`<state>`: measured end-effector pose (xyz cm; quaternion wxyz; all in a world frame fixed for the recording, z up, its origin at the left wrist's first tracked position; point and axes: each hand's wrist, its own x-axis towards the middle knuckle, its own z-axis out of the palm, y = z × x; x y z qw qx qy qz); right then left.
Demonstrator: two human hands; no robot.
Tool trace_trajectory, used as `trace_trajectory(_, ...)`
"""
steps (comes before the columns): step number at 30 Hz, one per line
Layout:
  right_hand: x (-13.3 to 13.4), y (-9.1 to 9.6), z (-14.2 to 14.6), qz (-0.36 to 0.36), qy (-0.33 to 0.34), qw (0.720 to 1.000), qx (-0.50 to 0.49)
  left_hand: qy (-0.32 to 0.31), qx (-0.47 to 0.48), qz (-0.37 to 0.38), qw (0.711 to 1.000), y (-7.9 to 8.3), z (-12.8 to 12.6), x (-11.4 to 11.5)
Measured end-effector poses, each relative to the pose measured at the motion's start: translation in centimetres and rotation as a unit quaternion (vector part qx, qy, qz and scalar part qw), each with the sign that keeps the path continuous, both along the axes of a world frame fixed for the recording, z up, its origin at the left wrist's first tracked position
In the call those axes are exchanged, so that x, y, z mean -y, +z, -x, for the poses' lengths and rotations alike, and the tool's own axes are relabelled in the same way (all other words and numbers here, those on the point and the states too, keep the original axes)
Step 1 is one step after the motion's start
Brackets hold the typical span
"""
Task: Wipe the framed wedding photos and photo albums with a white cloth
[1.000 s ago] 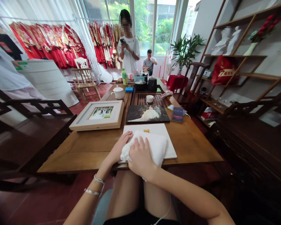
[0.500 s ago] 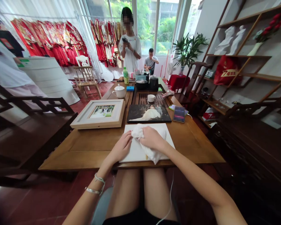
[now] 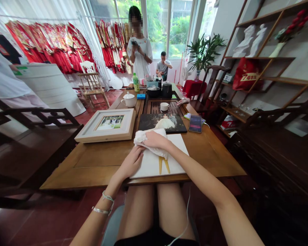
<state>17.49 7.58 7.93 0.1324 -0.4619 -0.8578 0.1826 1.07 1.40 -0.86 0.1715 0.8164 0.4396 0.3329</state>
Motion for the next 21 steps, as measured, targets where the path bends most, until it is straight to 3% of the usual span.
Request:
trace_trajectory(10,1.9,-2.6,-9.4,-0.059,-0.113,0.991,-0.047,0.011,0.007,0.016,1.000,-0.7,0.0,0.0)
trace_trajectory(15,6.0,-3.9,-10.0,-0.069,-0.090,0.991,-0.066,0.015,0.004,0.019,1.000,-0.4,-0.1,0.1)
trace_trajectory(21,12.9,-2.4,-8.8,-0.037,-0.005,0.996,-0.076,0.019,-0.001,0.019,1.000,-0.5,-0.1,0.1)
